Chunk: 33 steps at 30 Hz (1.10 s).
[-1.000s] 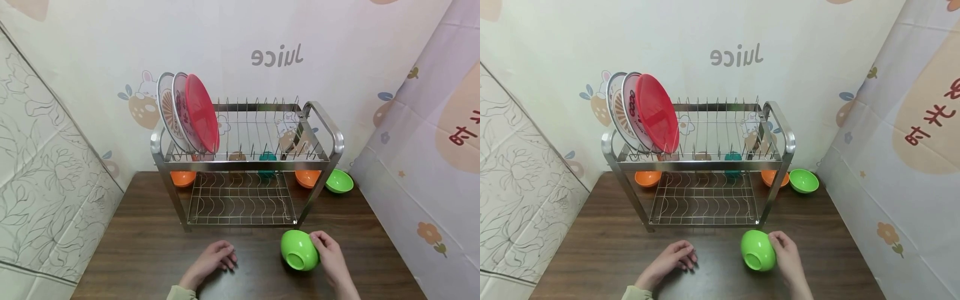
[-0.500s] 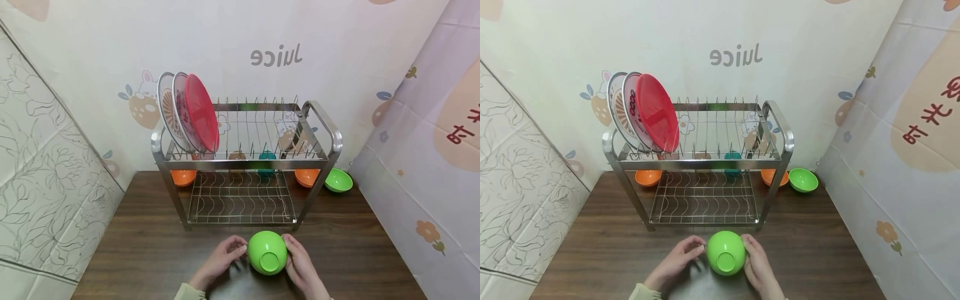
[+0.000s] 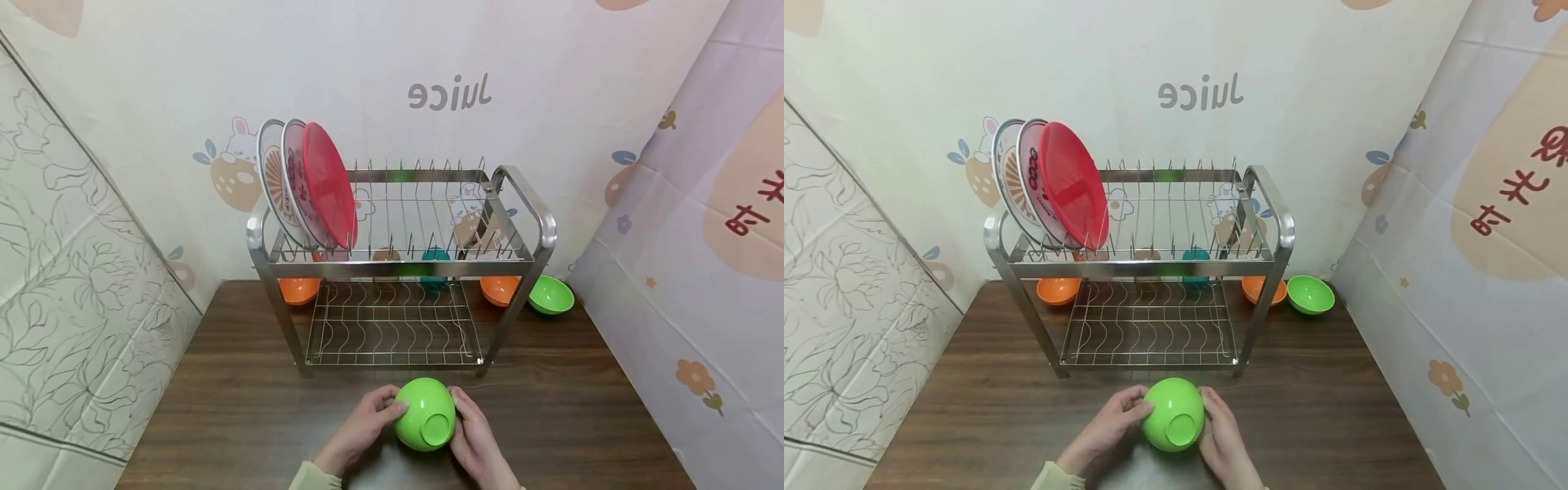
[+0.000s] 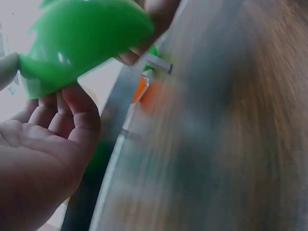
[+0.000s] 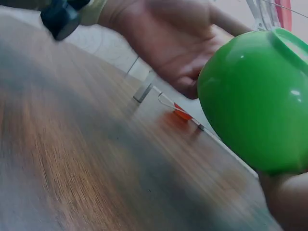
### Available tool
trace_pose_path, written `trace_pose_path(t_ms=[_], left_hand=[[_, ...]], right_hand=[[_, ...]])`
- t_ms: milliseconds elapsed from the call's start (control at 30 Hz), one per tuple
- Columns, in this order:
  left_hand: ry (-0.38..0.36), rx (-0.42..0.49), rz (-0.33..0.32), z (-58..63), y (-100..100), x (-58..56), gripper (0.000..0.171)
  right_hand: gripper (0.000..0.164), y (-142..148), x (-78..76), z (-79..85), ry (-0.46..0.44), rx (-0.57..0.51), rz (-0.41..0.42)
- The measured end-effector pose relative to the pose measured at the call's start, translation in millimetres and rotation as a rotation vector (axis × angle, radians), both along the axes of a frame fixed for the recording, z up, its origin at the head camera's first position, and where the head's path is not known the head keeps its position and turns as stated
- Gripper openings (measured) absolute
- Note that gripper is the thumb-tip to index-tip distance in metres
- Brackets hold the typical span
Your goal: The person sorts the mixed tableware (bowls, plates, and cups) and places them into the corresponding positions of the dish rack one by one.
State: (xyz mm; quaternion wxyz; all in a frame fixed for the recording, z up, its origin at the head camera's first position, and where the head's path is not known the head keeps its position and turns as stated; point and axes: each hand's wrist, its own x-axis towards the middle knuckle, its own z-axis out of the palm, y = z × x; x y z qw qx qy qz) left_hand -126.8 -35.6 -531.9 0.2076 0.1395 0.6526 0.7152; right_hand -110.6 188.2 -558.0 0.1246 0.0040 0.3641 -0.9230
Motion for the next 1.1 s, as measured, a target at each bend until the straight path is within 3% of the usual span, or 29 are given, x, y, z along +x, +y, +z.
trace_pose_path(t_ms=[233,400,567,767,967,1100], left_hand=[[0.026,-0.056,0.011,16.1,2.1,4.4,0.023],[0.067,-0.085,-0.021,23.2,-2.4,3.7,0.024],[0.096,-0.077,-0.035,25.3,-9.3,0.7,0.022],[0.111,-0.091,-0.055,26.6,-13.6,-2.9,0.019],[0.140,-0.133,-0.027,31.1,-23.2,-9.1,0.018],[0.153,-0.158,-0.016,34.5,-30.5,-13.7,0.019]], right_hand=[[0.019,-6.7,-2.3,-0.9,-0.061,0.191,-0.066],[0.028,-7.9,-2.5,0.4,-0.174,0.147,-0.078],[0.035,-9.1,-1.4,1.5,-0.212,0.100,-0.078],[0.020,-10.4,-2.7,-1.3,-0.147,0.094,-0.036],[0.027,-7.3,-4.9,-6.3,-0.068,0.084,0.103],[0.028,-4.0,-5.6,-8.8,-0.046,0.098,0.148]])
